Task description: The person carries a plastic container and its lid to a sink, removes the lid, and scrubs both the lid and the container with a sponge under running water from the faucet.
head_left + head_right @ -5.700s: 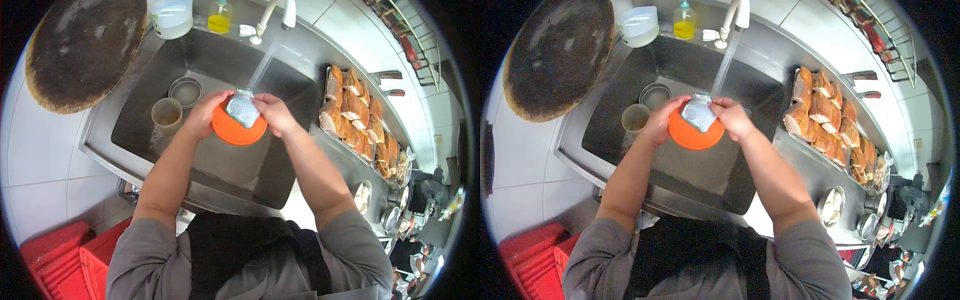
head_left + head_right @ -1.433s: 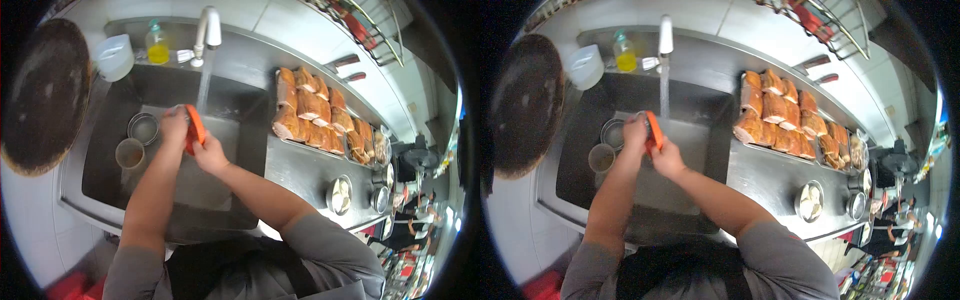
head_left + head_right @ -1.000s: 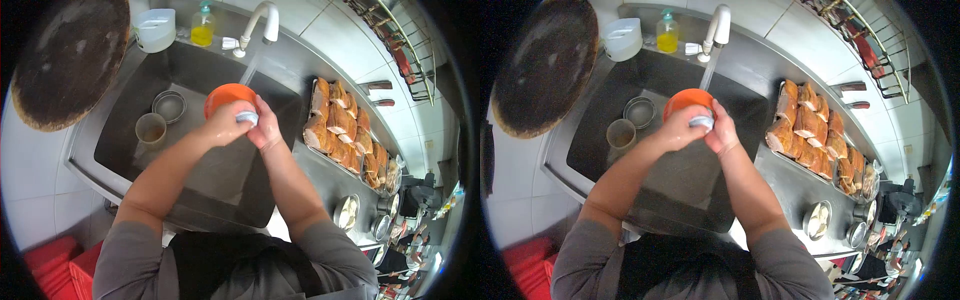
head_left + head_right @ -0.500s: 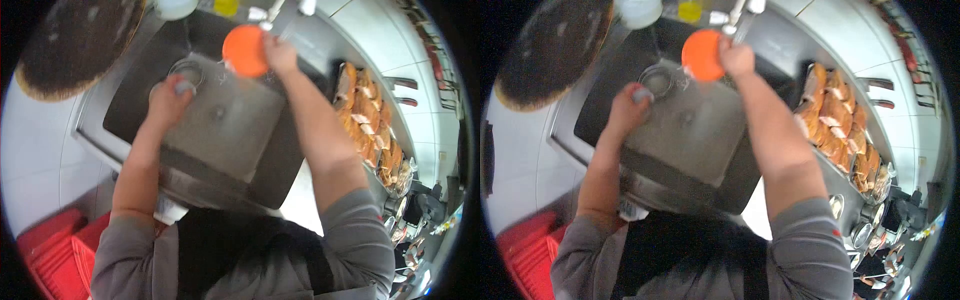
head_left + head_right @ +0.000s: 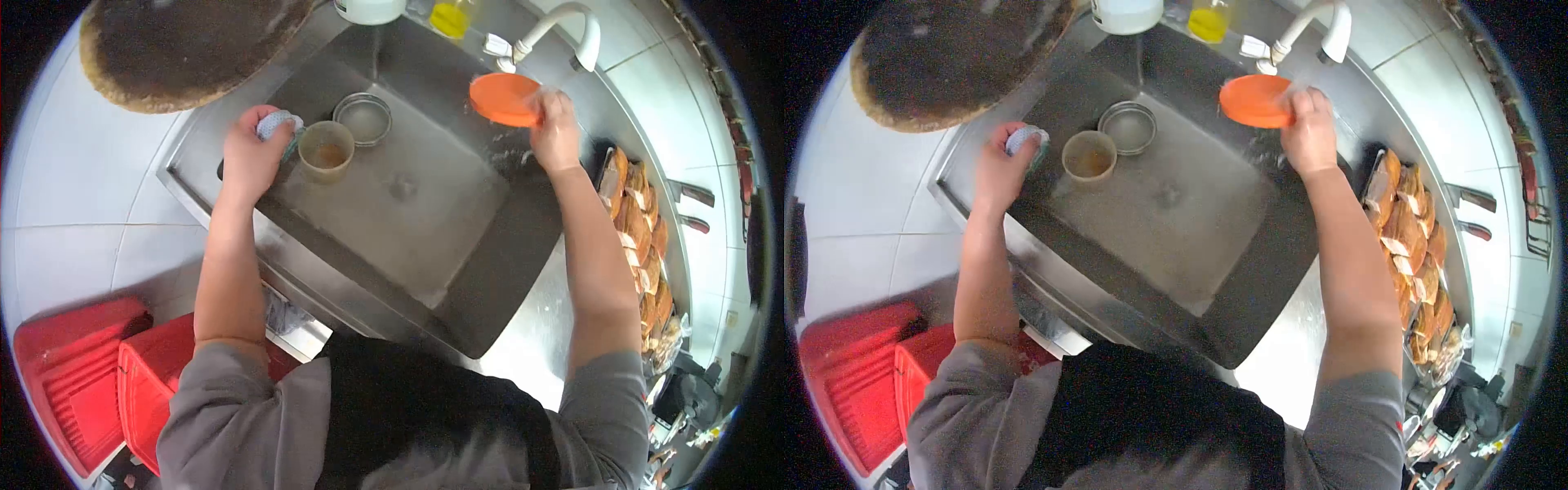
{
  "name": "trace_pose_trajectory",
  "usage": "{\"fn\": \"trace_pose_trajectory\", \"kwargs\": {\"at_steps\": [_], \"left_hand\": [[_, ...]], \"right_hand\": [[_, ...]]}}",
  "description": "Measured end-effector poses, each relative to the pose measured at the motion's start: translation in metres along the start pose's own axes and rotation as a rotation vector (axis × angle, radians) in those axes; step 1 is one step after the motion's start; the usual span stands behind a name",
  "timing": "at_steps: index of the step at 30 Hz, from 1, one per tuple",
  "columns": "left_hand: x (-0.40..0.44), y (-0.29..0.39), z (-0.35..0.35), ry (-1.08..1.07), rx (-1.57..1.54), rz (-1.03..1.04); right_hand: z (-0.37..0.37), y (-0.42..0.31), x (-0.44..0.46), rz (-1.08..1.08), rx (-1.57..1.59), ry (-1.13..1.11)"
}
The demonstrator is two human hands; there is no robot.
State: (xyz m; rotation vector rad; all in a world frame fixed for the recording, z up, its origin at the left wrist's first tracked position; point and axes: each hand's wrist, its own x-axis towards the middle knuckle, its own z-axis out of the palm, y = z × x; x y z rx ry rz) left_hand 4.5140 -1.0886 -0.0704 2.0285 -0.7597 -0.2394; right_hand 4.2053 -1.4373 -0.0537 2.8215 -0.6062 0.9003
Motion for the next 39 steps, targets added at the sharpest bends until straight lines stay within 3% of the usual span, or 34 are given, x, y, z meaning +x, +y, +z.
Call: {"fn": "trace_pose_trajectory", "kwargs": {"at_steps": [7, 9, 15, 18, 23, 26, 29, 32, 36, 37, 39], "left_hand": [[-0.002, 0.007, 0.002, 0.022, 0.029, 0.073], [-0.003, 0.013, 0.004, -0.003, -0.043, 0.057], [-0.008, 0.024, 0.011, -0.044, -0.117, 0.025], [-0.007, 0.024, 0.020, -0.081, -0.127, 0.022], [-0.011, 0.035, 0.024, -0.095, -0.170, 0.025], [-0.015, 0.046, 0.018, -0.110, -0.184, -0.032], [-0.018, 0.044, 0.011, -0.109, -0.192, -0.052], [-0.020, 0.034, 0.009, -0.083, -0.174, -0.007], [-0.022, 0.023, 0.010, -0.085, -0.152, -0.035], [-0.023, 0.021, 0.012, -0.098, -0.176, -0.040], [-0.020, 0.020, 0.016, -0.113, -0.224, -0.040]], "right_hand": [[-0.004, 0.013, -0.005, -0.099, 0.036, 0.142], [-0.018, -0.001, -0.011, -0.008, -0.025, 0.110], [-0.021, -0.006, -0.029, -0.033, 0.107, 0.084], [-0.012, -0.033, -0.015, 0.718, 0.287, -0.274], [0.057, -0.026, -0.018, 1.108, 1.072, -0.056], [0.067, -0.045, -0.010, 1.295, 1.078, 0.073], [0.057, -0.050, 0.008, 1.276, 0.859, -0.023], [0.062, -0.030, 0.010, 1.399, 1.195, 0.039], [0.049, -0.023, 0.018, 1.367, 1.652, 0.129], [0.062, -0.011, 0.015, 1.293, 1.731, 0.049], [0.041, -0.041, 0.037, 1.378, 1.658, 0.164]]}}
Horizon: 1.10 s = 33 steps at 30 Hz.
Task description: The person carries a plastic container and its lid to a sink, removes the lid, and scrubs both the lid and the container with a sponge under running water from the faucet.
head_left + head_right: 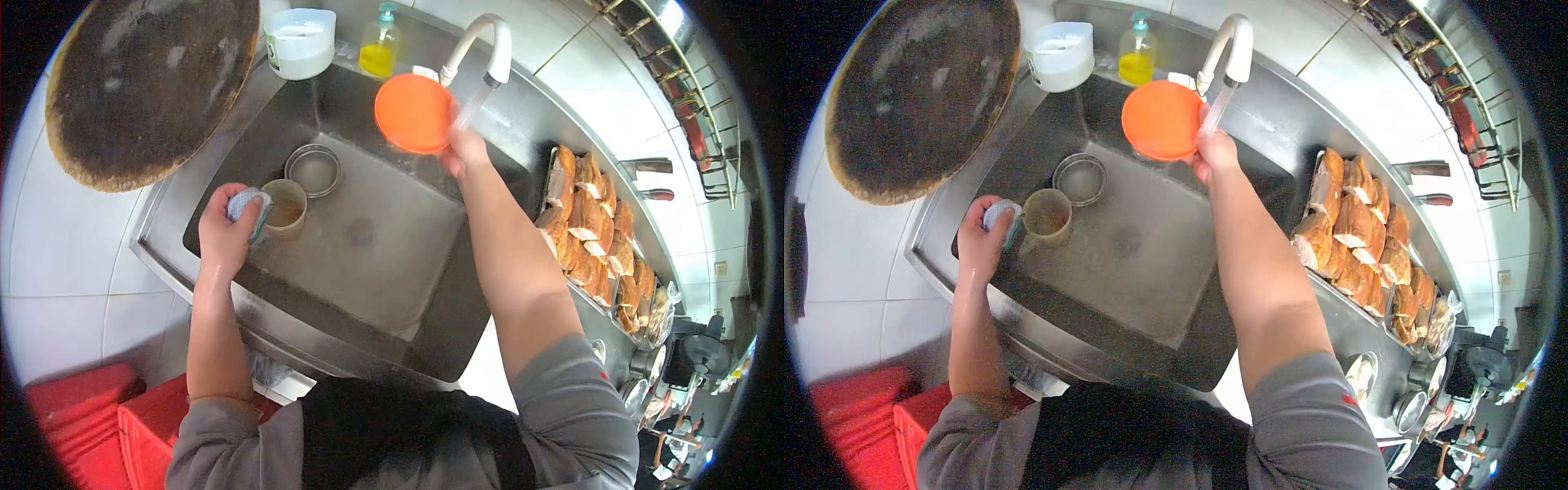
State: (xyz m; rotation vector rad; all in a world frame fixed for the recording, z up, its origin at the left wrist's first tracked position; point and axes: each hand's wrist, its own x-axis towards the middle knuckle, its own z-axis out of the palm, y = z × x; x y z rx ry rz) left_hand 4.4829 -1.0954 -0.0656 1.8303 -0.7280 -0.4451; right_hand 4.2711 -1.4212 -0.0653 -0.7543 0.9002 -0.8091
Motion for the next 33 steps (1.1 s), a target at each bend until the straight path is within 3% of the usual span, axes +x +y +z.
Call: {"fn": "trace_pose_trajectory", "kwargs": {"at_steps": [5, 7, 8, 12, 15, 17, 19, 21, 22, 23, 25, 27, 30, 33], "left_hand": [[0.001, 0.008, 0.004, -0.017, -0.016, 0.020], [0.003, 0.009, 0.001, -0.009, -0.003, 0.033], [0.005, 0.007, 0.000, 0.003, 0.012, 0.038], [0.010, -0.010, -0.001, -0.016, 0.081, -0.005], [0.022, -0.010, 0.034, -0.073, 0.213, 0.009], [0.027, -0.007, 0.073, -0.213, 0.238, -0.114], [0.040, -0.042, 0.122, -0.321, 0.283, 0.019], [0.046, -0.039, 0.163, -0.494, 0.212, -0.067], [0.054, -0.059, 0.187, -0.523, 0.446, 0.232], [0.063, -0.087, 0.216, -0.541, 0.674, 0.542], [0.060, -0.088, 0.247, -0.527, 0.592, 0.515], [0.049, -0.057, 0.253, -0.448, -0.004, -0.172], [0.042, -0.017, 0.219, -0.638, -0.054, -0.213], [0.043, -0.017, 0.200, -0.672, -0.144, -0.205]], "right_hand": [[0.001, -0.002, 0.014, -0.120, -0.006, 0.002], [-0.010, -0.023, -0.006, -0.095, -0.331, 0.014], [-0.031, -0.023, 0.007, -0.088, -0.264, -0.143], [-0.054, -0.042, -0.013, -0.081, -0.444, -0.016], [-0.072, -0.048, -0.020, -0.103, -0.524, 0.012], [-0.062, -0.048, -0.034, -0.089, -0.624, -0.014], [-0.040, -0.039, -0.048, -0.248, -0.770, 0.014], [-0.029, -0.024, -0.051, -0.466, -0.984, 0.000], [-0.013, -0.024, -0.068, -0.542, -1.119, -0.018], [0.002, -0.023, -0.086, -0.762, -1.243, -0.028], [0.012, -0.029, -0.103, -0.961, -1.373, -0.045], [-0.004, -0.035, -0.105, -0.985, -1.409, 0.030], [-0.042, -0.049, -0.122, -1.117, -1.468, 0.051], [-0.083, -0.059, -0.170, -1.000, -1.520, 0.061]]}}
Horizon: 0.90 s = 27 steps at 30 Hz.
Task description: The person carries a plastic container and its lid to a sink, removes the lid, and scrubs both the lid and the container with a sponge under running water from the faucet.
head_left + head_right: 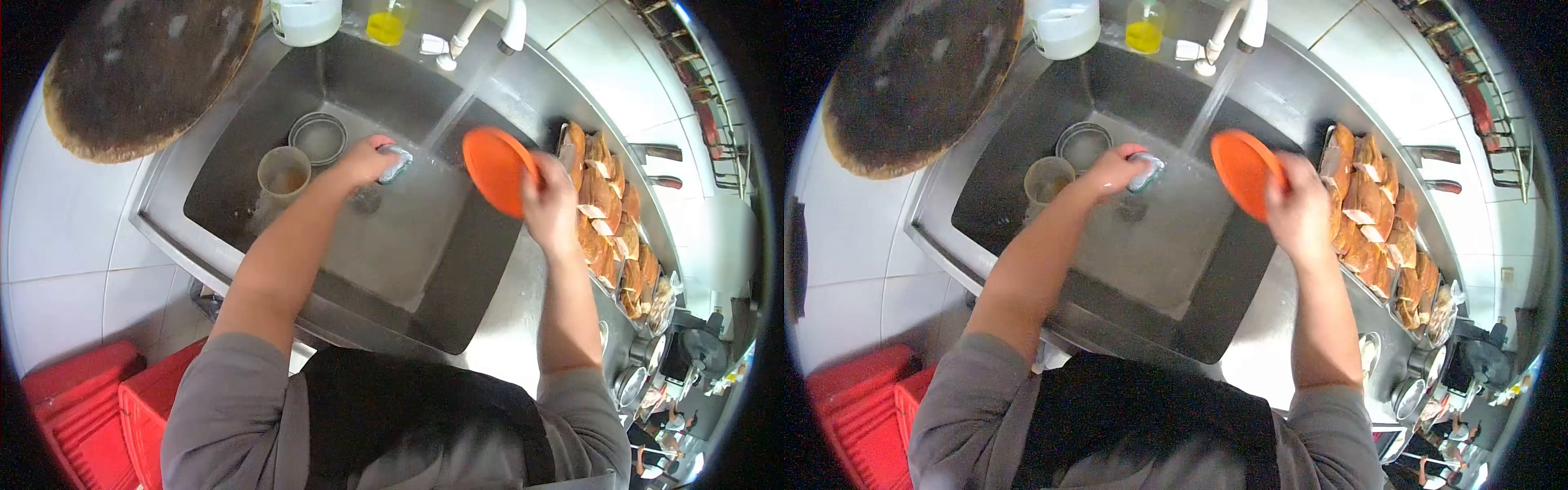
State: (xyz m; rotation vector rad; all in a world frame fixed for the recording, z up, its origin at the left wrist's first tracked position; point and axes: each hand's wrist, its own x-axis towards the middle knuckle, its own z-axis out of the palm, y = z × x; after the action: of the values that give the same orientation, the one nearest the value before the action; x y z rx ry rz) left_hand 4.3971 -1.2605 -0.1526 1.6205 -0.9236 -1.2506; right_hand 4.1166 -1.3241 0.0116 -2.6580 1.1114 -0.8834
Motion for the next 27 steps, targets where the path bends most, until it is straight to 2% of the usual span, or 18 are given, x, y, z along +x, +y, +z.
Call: {"fn": "trace_pose_trajectory", "kwargs": {"at_steps": [2, 3, 4, 5, 6, 7, 10, 11, 13, 14, 16, 17, 19, 22, 25, 27], "left_hand": [[0.013, -0.021, -0.009, 0.010, 0.012, -0.012], [0.018, -0.030, -0.011, 0.012, 0.019, -0.020], [0.018, -0.034, -0.012, -0.009, -0.045, -0.094], [0.019, -0.033, -0.016, -0.026, -0.103, -0.162], [0.019, -0.029, -0.021, -0.041, -0.160, -0.223], [0.018, -0.022, -0.024, -0.026, -0.288, -0.291], [0.017, 0.021, -0.054, 0.015, -0.798, -0.285], [0.024, 0.031, -0.071, -0.016, -0.912, -0.198], [0.029, 0.074, -0.108, -0.106, -0.933, 0.011], [0.025, 0.100, -0.124, -0.054, -0.793, 0.172], [0.029, 0.153, -0.155, 0.216, -0.369, 0.320], [0.029, 0.178, -0.157, 0.498, -0.157, 0.377], [0.078, 0.195, -0.224, 0.910, 0.818, 0.572], [0.126, 0.214, -0.258, 0.814, 1.046, 0.418], [0.154, 0.213, -0.246, 0.744, 1.130, 0.471], [0.186, 0.209, -0.255, 0.605, 1.380, 0.426]], "right_hand": [[-0.037, 0.008, -0.031, 0.353, 0.103, -0.187], [-0.052, 0.026, -0.046, 0.419, 0.123, -0.275], [-0.060, 0.043, -0.068, 0.456, 0.225, -0.258], [-0.078, 0.034, -0.071, 0.676, 0.364, -0.418], [-0.084, 0.060, -0.093, 0.744, 0.339, -0.485], [-0.089, 0.074, -0.112, 0.756, 0.226, -0.529], [-0.096, 0.083, -0.146, 0.778, 0.145, -0.575], [-0.100, 0.087, -0.156, 0.763, 0.112, -0.593], [-0.103, 0.084, -0.162, 0.702, -0.019, -0.601], [-0.107, 0.078, -0.160, 0.652, -0.118, -0.591], [-0.115, 0.066, -0.152, 0.615, -0.208, -0.553], [-0.117, 0.061, -0.144, 0.627, -0.200, -0.525], [-0.121, 0.048, -0.128, 0.671, -0.182, -0.487], [-0.120, 0.045, -0.122, 0.666, -0.113, -0.447], [-0.117, 0.041, -0.120, 0.639, -0.032, -0.431], [-0.118, 0.033, -0.115, 0.651, 0.004, -0.436]]}}
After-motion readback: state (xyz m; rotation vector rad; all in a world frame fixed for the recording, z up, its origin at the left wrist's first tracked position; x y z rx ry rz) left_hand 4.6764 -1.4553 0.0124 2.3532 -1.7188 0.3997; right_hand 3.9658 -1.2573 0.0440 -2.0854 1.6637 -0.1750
